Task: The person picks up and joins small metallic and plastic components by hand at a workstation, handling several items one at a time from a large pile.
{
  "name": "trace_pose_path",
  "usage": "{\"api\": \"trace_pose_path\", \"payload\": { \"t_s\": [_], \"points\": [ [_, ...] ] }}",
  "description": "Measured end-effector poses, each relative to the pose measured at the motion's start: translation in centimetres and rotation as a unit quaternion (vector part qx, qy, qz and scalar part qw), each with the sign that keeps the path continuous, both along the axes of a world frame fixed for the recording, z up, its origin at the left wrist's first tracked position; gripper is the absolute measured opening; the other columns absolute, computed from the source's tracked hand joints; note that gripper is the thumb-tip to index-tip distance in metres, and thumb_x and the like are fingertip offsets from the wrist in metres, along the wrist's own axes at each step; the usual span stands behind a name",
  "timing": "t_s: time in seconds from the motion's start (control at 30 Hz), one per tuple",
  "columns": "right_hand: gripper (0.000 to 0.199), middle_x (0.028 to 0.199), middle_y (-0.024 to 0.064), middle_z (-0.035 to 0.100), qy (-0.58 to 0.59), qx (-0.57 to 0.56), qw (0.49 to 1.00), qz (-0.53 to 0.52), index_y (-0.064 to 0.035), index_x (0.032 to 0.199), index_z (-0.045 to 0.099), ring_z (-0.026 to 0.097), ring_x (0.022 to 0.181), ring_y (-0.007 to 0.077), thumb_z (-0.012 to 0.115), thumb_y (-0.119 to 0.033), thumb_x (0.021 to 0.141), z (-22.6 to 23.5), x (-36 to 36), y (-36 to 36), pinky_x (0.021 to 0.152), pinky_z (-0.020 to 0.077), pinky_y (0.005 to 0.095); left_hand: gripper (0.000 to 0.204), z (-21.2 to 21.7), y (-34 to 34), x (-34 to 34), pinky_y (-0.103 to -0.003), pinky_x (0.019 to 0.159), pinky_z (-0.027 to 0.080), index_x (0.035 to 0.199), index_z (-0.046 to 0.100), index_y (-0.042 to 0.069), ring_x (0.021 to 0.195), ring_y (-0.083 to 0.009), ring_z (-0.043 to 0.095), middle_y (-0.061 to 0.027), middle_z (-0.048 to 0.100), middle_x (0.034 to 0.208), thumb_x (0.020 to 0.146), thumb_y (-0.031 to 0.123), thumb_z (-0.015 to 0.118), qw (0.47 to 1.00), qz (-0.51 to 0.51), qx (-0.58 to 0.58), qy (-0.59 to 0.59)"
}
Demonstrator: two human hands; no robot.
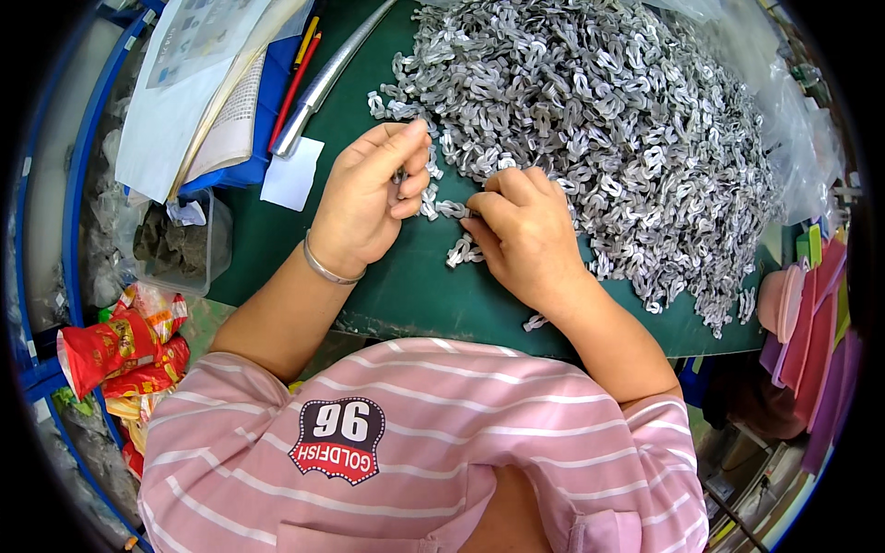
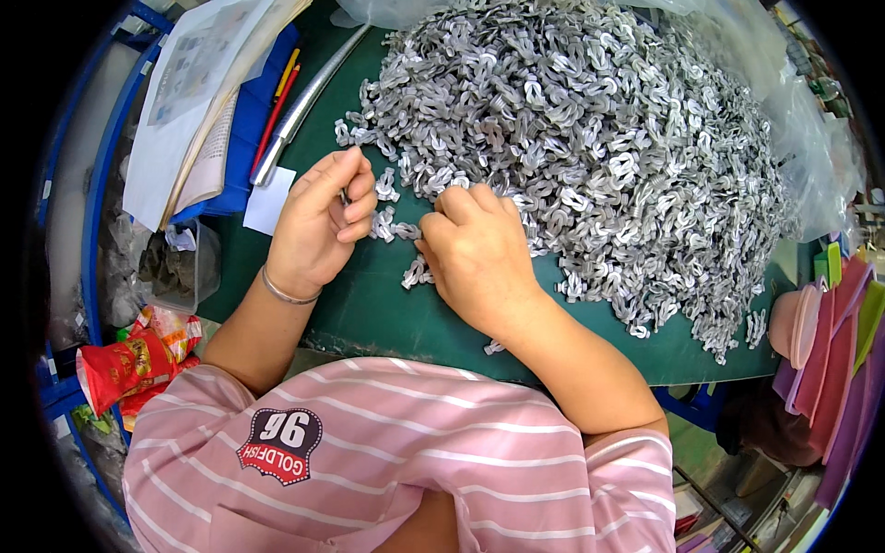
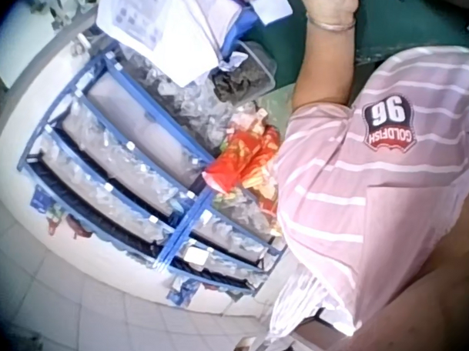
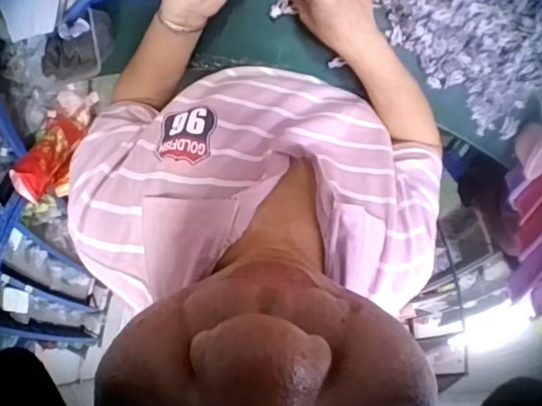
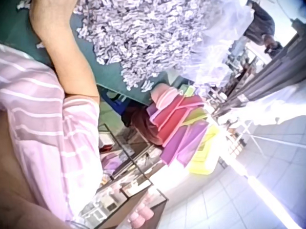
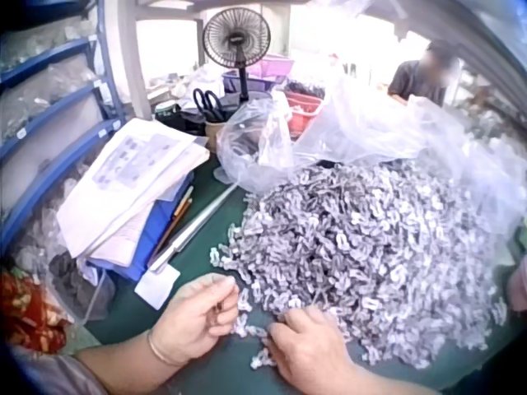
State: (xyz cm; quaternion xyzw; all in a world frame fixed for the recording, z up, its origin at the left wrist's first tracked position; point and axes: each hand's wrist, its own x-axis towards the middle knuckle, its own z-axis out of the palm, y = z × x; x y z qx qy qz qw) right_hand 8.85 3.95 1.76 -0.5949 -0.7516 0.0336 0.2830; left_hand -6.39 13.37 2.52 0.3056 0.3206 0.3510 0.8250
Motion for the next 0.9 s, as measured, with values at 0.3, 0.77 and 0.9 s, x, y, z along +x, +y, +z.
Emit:
{"api": "trace_pose_path", "payload": {
  "t_s": [0.3,0.77,0.9],
  "points": [
    [0.019,0.073,0.0075,0.059,0.166,0.154,0.974,-0.003,-0.0039,0.084,0.061,0.055,0.064,0.0245,0.069,0.0,0.066,0.4,1.2,-0.1,0.057,0.0448,0.0314,0.018,0.4,-1.0,-0.1,-0.015,0.04,0.026,0.092,0.059,-0.001,0.047,-0.0018,0.037,0.0002,0.051,0.064,0.084,0.015,0.06,0.975,-0.139,0.102,0.14],
    [0.005,0.086,0.0068,0.062,0.679,-0.166,0.715,0.029,0.0024,0.085,0.061,0.061,0.075,0.0128,0.059,-0.002,0.083,0.4,1.2,-0.8,0.065,0.0513,0.0224,0.017,-0.1,-1.8,0.1,-0.017,0.057,0.042,0.091,0.061,-0.002,0.067,-0.0063,0.053,-0.0046,0.061,0.082,0.075,-0.001,0.066,0.949,-0.06,0.287,0.118],
    [0.006,0.09,0.0085,0.06,0.648,-0.148,0.746,0.04,0.0026,0.085,0.06,0.06,0.078,0.0128,0.061,0.002,0.079,-0.1,1.2,-0.7,0.067,0.051,0.0222,0.017,0.2,-2.2,0.1,-0.018,0.062,0.046,0.089,0.062,-0.001,0.074,-0.0075,0.057,-0.0051,0.062,0.085,0.073,-0.001,0.069,0.951,-0.062,0.291,0.079]
  ]
}}
